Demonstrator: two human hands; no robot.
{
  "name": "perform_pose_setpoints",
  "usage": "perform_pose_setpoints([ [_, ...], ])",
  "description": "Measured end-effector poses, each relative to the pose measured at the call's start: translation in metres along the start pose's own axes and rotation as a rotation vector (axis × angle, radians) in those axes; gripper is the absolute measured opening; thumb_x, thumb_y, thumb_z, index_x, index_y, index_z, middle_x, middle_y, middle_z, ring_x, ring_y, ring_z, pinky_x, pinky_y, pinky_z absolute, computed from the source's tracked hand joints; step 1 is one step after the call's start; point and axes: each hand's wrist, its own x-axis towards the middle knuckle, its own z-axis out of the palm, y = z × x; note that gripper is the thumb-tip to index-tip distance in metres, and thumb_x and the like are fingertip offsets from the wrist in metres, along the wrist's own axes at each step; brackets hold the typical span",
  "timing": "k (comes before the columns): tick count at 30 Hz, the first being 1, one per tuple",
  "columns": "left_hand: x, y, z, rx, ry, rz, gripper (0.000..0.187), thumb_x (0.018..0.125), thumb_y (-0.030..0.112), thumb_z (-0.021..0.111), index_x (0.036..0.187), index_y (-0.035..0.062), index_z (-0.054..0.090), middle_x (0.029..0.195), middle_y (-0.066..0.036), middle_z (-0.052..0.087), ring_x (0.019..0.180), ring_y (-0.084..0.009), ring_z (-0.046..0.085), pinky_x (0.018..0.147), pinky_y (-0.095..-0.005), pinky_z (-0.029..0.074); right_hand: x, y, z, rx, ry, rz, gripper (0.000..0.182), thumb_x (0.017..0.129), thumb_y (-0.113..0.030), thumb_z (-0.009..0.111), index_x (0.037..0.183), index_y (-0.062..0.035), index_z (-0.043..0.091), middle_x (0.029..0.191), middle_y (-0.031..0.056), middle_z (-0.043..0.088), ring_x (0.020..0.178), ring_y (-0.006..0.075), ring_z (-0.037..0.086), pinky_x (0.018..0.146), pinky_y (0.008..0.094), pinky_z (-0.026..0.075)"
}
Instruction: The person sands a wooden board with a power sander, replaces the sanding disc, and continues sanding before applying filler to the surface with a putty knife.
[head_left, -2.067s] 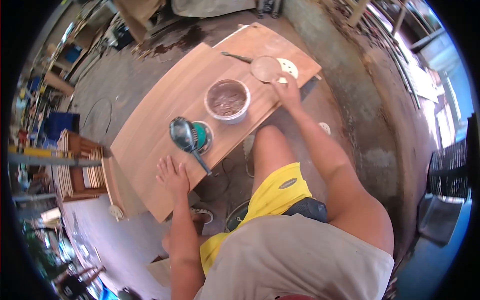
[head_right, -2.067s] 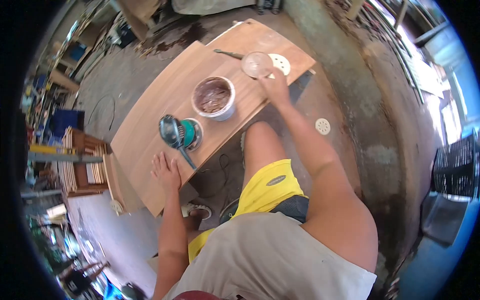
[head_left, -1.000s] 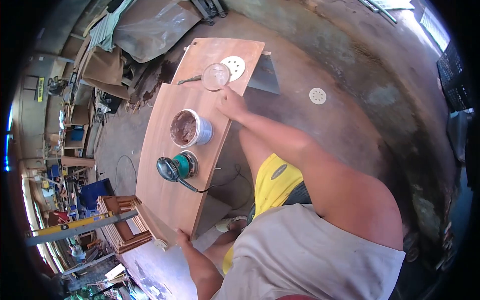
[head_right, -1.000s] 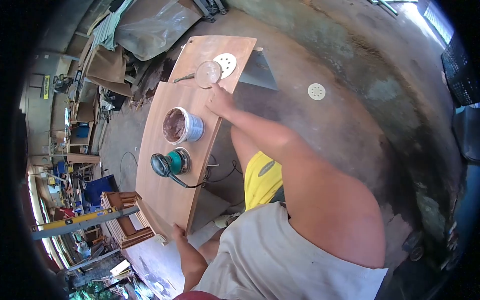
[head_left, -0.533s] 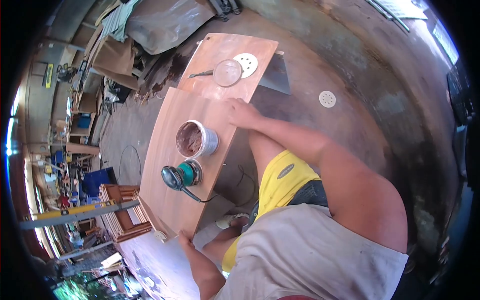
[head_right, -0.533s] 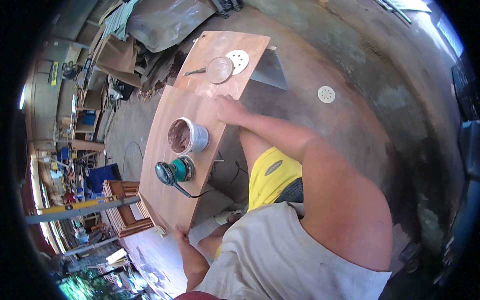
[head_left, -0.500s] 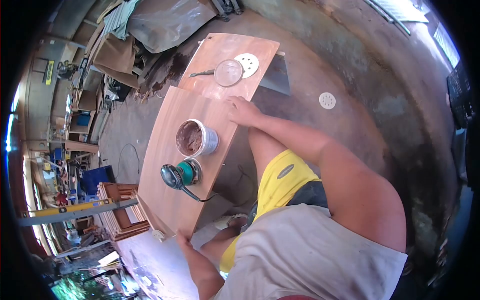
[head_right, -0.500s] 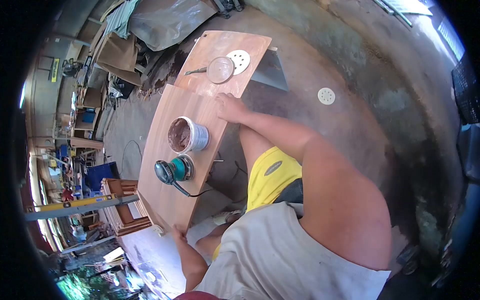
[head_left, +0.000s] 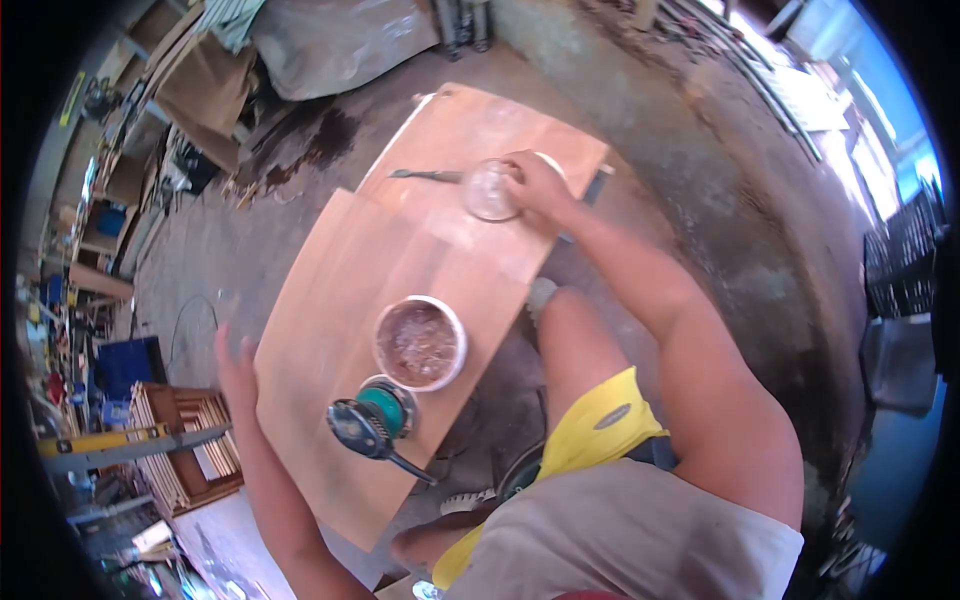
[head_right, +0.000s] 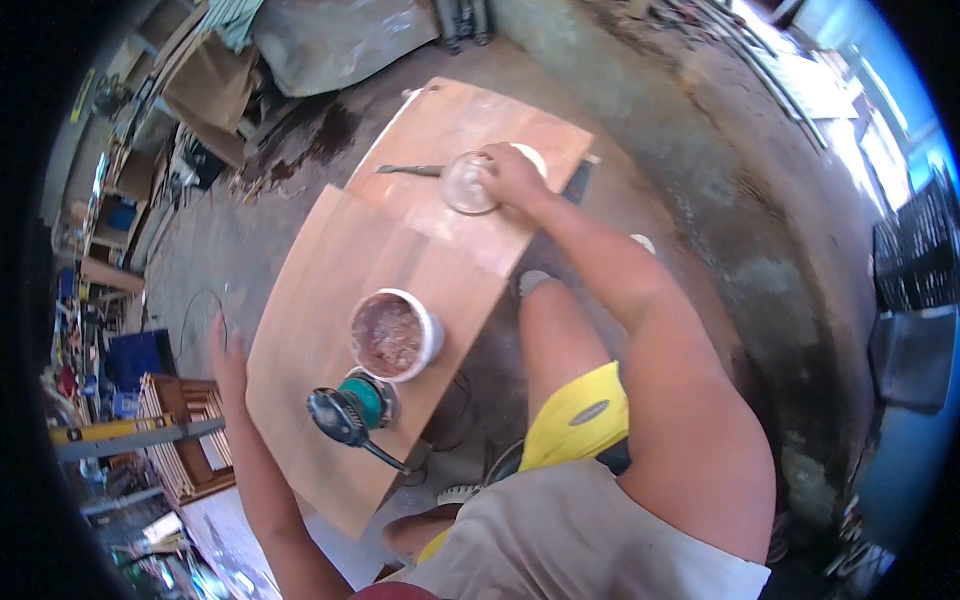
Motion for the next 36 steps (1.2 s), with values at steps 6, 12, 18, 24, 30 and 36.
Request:
perform_pose_setpoints([
  [6,-0.001,-0.054,0.078,0.127,-0.18,0.058,0.061,0.092,0.025,0.069,0.145,0.0025,0.048,0.15,-0.028,0.044,0.141,-0.0431,0.04,0.117,-0.0488,0.032,0.07,-0.061,0.059,-0.15,-0.18,-0.19,0.031,0.088,-0.018,0.066,0.118,-0.0088,0.067,0.118,0.0131,0.065,0.119,0.0311,0.056,0.102,0.041,0.047],
  [12,-0.049,-0.07,0.101,0.049,-0.238,-0.102,0.063,0.091,0.03,0.07,0.144,0.0029,0.049,0.149,-0.028,0.044,0.14,-0.0449,0.041,0.117,-0.0499,0.032,0.115,-0.041,0.075,-0.213,-0.222,-0.106,0.037,0.085,-0.023,0.072,0.119,-0.0091,0.068,0.117,0.0133,0.064,0.117,0.0331,0.057,0.101,0.042,0.047],
  [18,0.104,0.097,0.127,-0.017,-0.511,0.087,0.062,0.091,0.023,0.071,0.145,0.0042,0.049,0.151,-0.027,0.042,0.14,-0.0437,0.041,0.117,-0.048,0.033,0.129,0.056,0.01,-0.151,-0.2,-0.225,0.042,0.085,-0.028,0.072,0.119,-0.005,0.066,0.126,0.0171,0.062,0.124,0.0373,0.053,0.106,0.045,0.044],
  [24,0.239,0.246,0.273,0.016,-0.609,0.228,0.07,0.092,0.031,0.069,0.152,0.0088,0.04,0.156,-0.025,0.036,0.145,-0.0424,0.034,0.118,-0.0541,0.029,0.114,0.104,-0.007,0.201,-0.368,-0.272,0.053,0.087,-0.032,0.074,0.13,-0.0053,0.059,0.143,0.0172,0.051,0.139,0.0374,0.042,0.117,0.0489,0.034],
  [30,0.269,0.29,0.367,0.171,-0.418,0.089,0.076,0.093,0.043,0.064,0.155,0.0079,0.035,0.157,-0.025,0.035,0.144,-0.0439,0.033,0.117,-0.0585,0.025,0.129,0.095,-0.026,0.304,-0.391,-0.255,0.052,0.088,-0.04,0.071,0.121,-0.001,0.062,0.135,0.0157,0.055,0.137,0.0358,0.044,0.114,0.0451,0.039],
  [36,0.269,0.299,0.369,0.178,-0.27,0.122,0.074,0.094,0.044,0.059,0.151,0.0024,0.039,0.147,-0.025,0.048,0.135,-0.0426,0.045,0.11,-0.0551,0.032,0.14,0.087,-0.037,0.323,-0.447,-0.181,0.051,0.085,-0.039,0.076,0.118,-0.0027,0.064,0.132,0.0127,0.057,0.137,0.0328,0.046,0.11,0.0434,0.044],
])
